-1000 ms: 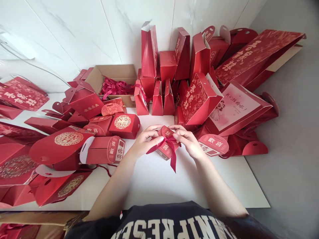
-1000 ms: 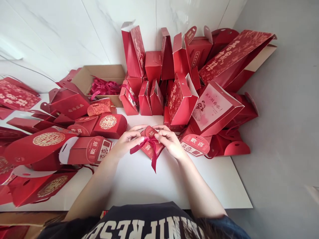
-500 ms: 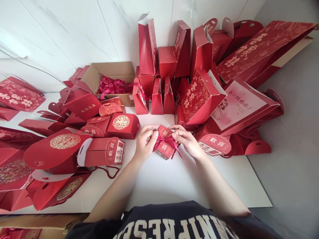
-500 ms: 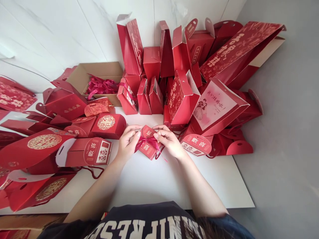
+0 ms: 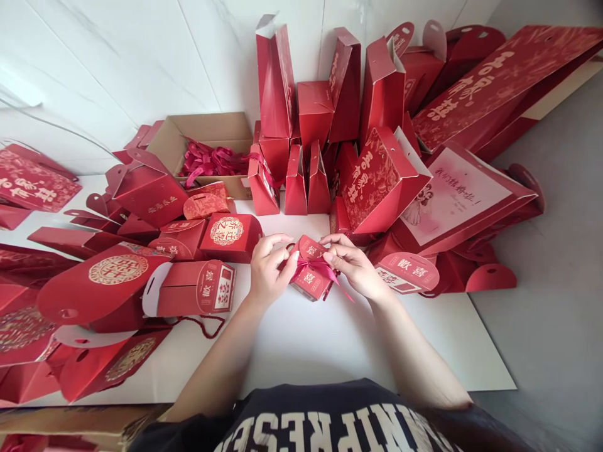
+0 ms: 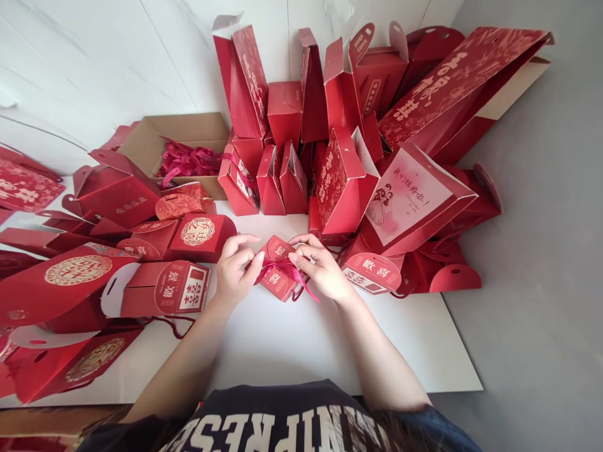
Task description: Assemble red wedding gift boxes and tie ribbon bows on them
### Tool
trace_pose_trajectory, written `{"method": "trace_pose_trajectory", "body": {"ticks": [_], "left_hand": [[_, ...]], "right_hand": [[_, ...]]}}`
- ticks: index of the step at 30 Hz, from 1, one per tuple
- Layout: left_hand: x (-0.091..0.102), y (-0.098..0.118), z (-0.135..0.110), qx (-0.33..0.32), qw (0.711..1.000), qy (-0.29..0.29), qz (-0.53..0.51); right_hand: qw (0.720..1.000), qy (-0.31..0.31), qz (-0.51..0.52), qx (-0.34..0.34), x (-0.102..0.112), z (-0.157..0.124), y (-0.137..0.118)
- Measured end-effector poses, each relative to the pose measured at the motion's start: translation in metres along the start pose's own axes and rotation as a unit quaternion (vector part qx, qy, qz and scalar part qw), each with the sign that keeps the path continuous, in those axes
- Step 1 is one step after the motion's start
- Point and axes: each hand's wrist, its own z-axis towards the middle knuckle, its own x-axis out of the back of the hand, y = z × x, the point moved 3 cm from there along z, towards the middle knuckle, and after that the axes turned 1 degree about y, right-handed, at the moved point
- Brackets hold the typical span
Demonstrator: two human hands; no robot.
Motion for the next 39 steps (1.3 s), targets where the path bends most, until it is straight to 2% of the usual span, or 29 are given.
{"method": "trace_pose_trajectory", "body": {"ticks": [5, 10, 13, 18, 21, 26, 30, 33, 36, 39], "left_hand": [[0.003, 0.001, 0.003, 0.001, 1.000, -0.015, 0.017], [-0.004, 0.006, 0.007, 0.055, 0.996, -0.065, -0.014], [-0.008, 0.008, 0.008, 0.066, 0.994, -0.089, -0.017], [-0.005, 0.009, 0.009, 0.070, 0.984, -0.157, -0.043], [-0.001, 0.011, 0.010, 0.069, 0.982, -0.171, -0.041], [0.003, 0.011, 0.009, 0.073, 0.984, -0.160, -0.014], [0.003, 0.009, 0.007, 0.090, 0.980, -0.158, -0.086], [0.005, 0.007, 0.007, 0.083, 0.987, -0.109, -0.085], [0.007, 0.008, 0.005, 0.055, 0.997, -0.057, -0.026], [0.007, 0.008, 0.003, 0.046, 0.998, -0.031, 0.010]], "right_hand": [[1.000, -0.003, 0.004, 0.001, 0.001, -0.001, -0.001], [0.999, -0.026, 0.028, 0.000, 0.000, 0.000, 0.001], [0.999, -0.009, 0.044, -0.008, -0.001, 0.003, 0.002], [0.999, 0.035, 0.007, 0.006, -0.001, 0.006, -0.001], [0.998, 0.050, 0.014, -0.020, -0.001, 0.007, -0.001], [0.997, 0.059, 0.024, -0.033, -0.001, 0.005, 0.002], [1.000, 0.027, 0.010, 0.002, -0.003, 0.004, 0.001], [1.000, 0.012, 0.008, 0.005, -0.003, 0.002, 0.001], [1.000, 0.010, 0.000, 0.009, -0.002, 0.000, 0.001], [1.000, 0.009, -0.001, 0.018, -0.001, 0.000, 0.002]]}}
